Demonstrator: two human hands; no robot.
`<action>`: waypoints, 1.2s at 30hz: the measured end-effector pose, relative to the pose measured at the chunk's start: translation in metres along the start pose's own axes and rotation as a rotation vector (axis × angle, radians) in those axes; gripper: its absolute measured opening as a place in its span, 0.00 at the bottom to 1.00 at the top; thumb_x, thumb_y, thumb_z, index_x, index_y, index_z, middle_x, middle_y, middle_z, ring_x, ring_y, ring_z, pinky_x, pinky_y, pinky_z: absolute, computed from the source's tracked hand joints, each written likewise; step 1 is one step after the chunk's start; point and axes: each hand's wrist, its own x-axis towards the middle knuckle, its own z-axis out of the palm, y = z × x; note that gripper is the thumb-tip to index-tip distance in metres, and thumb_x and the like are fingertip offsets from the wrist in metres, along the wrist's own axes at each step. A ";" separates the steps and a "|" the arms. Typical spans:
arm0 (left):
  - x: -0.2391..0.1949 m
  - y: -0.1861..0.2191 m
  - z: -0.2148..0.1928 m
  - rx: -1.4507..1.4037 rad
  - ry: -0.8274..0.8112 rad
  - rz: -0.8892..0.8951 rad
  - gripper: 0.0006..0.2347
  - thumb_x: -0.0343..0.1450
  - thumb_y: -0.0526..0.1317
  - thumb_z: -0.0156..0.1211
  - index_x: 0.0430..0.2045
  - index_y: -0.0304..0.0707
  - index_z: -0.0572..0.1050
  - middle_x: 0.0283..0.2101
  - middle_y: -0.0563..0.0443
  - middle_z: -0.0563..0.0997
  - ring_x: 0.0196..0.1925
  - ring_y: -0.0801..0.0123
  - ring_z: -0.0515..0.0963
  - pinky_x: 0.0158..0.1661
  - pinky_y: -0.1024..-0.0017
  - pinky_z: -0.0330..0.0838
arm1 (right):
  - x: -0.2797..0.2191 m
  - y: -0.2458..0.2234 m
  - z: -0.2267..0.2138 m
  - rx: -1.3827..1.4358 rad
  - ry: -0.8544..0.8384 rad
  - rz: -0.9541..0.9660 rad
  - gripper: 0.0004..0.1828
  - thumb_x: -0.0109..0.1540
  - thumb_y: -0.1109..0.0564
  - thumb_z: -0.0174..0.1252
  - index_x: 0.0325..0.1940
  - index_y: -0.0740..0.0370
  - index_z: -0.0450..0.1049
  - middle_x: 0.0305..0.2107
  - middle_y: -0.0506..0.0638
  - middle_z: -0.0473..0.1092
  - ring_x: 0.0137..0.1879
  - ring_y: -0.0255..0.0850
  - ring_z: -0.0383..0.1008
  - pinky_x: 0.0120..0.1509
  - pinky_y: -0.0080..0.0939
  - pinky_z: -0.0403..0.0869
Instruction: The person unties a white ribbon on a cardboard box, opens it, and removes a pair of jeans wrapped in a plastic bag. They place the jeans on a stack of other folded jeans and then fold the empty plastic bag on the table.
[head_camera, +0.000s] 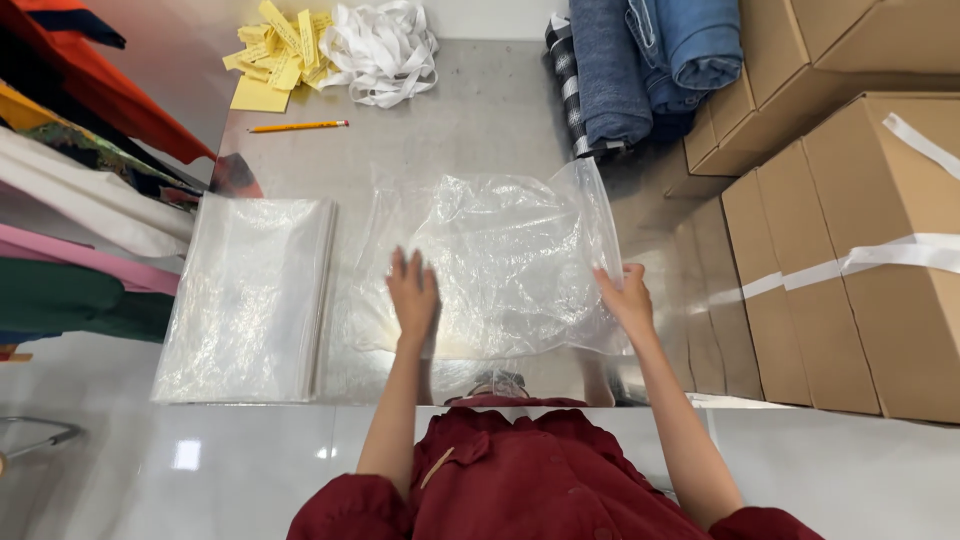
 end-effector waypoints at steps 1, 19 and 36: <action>-0.004 -0.011 -0.009 0.001 0.000 -0.001 0.19 0.76 0.44 0.49 0.62 0.40 0.70 0.73 0.39 0.58 0.76 0.48 0.55 0.70 0.41 0.43 | 0.002 0.013 -0.001 0.000 -0.001 0.000 0.44 0.65 0.28 0.56 0.68 0.63 0.56 0.52 0.68 0.70 0.59 0.64 0.73 0.57 0.66 0.72; -0.060 -0.139 -0.063 -0.056 0.199 -0.355 0.08 0.77 0.42 0.58 0.30 0.43 0.80 0.25 0.47 0.81 0.33 0.53 0.81 0.39 0.58 0.73 | -0.014 0.125 -0.008 0.221 0.120 -0.214 0.17 0.70 0.47 0.57 0.31 0.54 0.79 0.20 0.49 0.70 0.29 0.37 0.68 0.35 0.39 0.71; -0.124 -0.060 -0.107 -0.210 -0.146 -0.431 0.06 0.71 0.29 0.62 0.37 0.40 0.82 0.43 0.41 0.83 0.39 0.62 0.84 0.38 0.68 0.80 | -0.016 0.182 -0.022 0.612 -0.051 -0.137 0.17 0.70 0.61 0.50 0.60 0.59 0.53 0.42 0.60 0.76 0.42 0.42 0.79 0.44 0.28 0.77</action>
